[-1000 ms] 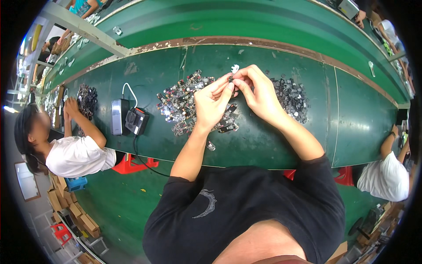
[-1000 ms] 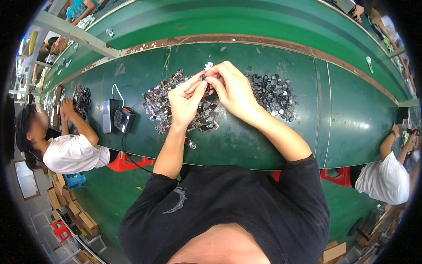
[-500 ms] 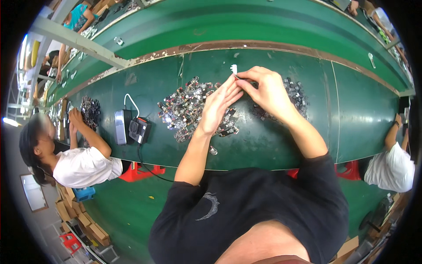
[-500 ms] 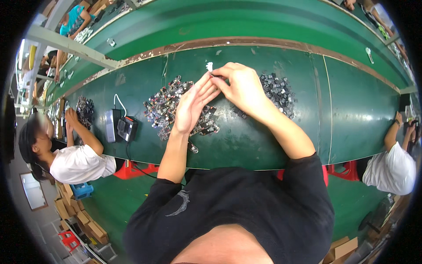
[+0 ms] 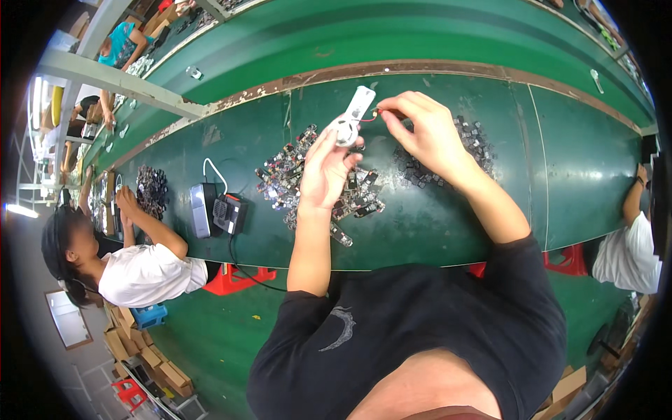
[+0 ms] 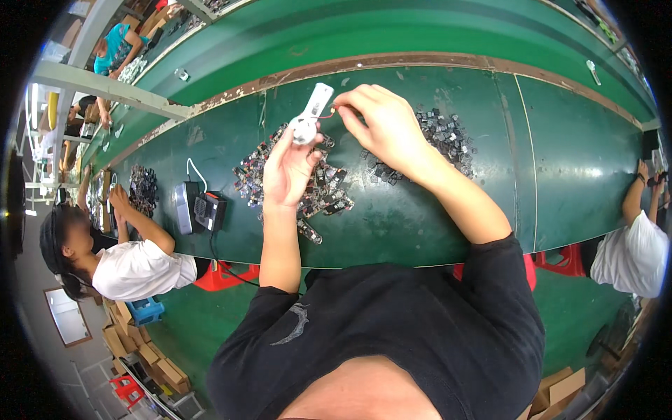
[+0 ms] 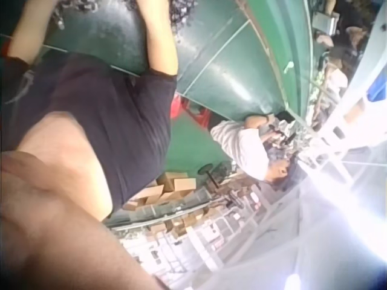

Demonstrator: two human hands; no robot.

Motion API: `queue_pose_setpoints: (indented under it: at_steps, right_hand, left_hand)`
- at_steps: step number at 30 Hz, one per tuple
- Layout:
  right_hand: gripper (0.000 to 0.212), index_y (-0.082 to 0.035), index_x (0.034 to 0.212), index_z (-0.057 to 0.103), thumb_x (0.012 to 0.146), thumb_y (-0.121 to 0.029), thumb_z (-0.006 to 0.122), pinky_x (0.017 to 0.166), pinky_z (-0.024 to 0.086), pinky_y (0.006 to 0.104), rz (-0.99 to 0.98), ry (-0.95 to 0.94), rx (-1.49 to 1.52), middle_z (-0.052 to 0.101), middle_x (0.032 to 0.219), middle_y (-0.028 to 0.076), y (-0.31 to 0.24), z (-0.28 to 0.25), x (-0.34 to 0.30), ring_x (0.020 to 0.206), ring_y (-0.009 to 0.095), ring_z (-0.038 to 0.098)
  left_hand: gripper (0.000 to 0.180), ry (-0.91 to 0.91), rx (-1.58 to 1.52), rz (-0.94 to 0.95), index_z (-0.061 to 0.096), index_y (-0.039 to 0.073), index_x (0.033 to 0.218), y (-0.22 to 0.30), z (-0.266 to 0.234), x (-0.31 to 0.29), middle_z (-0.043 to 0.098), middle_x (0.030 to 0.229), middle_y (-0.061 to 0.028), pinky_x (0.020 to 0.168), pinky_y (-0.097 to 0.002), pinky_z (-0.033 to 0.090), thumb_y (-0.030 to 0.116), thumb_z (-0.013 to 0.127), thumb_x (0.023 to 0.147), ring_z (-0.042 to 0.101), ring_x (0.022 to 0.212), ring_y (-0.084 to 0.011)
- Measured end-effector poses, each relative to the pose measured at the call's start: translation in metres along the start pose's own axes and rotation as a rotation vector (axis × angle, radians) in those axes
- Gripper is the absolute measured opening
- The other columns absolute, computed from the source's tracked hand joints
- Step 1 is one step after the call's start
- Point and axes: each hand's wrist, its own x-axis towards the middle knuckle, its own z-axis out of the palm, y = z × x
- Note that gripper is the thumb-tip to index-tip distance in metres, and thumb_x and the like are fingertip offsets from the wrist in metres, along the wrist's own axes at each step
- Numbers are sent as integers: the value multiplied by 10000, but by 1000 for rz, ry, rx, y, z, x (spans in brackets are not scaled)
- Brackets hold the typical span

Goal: Assemble small electronic components including PCBs and small fans into plastic housings and place them on the conveyor belt.

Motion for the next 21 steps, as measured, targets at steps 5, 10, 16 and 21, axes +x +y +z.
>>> queue_pose_setpoints:
  at_steps: [5, 10, 16, 21]
  right_hand:
    - [127, -20, 896, 701, 806, -107, 681, 645, 519, 290, 242, -374, 264, 668, 752, 79, -8, 2, -6, 673, 152, 631]
    - [226, 2, 1041, 670, 878, -152, 687, 677, 535, 229, 660, -680, 1111, 686, 897, 38, 10, 9, -4, 772, 91, 635]
    - [231, -12, 1059, 641, 882, -157, 677, 735, 568, 240, 759, -562, 1314, 672, 953, 59, 10, 6, -2, 869, 116, 651]
    - [230, -10, 1032, 651, 877, -177, 689, 730, 555, 252, 731, -524, 1192, 665, 918, 46, 2, 11, -6, 819, 104, 634]
  left_hand:
    - [368, 229, 613, 338, 545, -40, 1249, -9, 5, 3, 629, 1121, -107, 839, -259, 495, 101, 630, 920, 605, 988, -134]
    - [316, 134, 748, 366, 559, -37, 1234, -11, 8, -1, 596, 1156, -113, 899, -264, 469, 126, 569, 964, 596, 1012, -141]
    - [530, -27, 570, 292, 369, -40, 1401, -2, 12, -3, 533, 1247, -142, 825, -301, 545, 57, 592, 930, 609, 988, -161]
    - [612, -5, 592, 277, 357, -38, 1405, -3, 12, -3, 557, 1201, -138, 783, -260, 535, -85, 601, 847, 614, 951, -148]
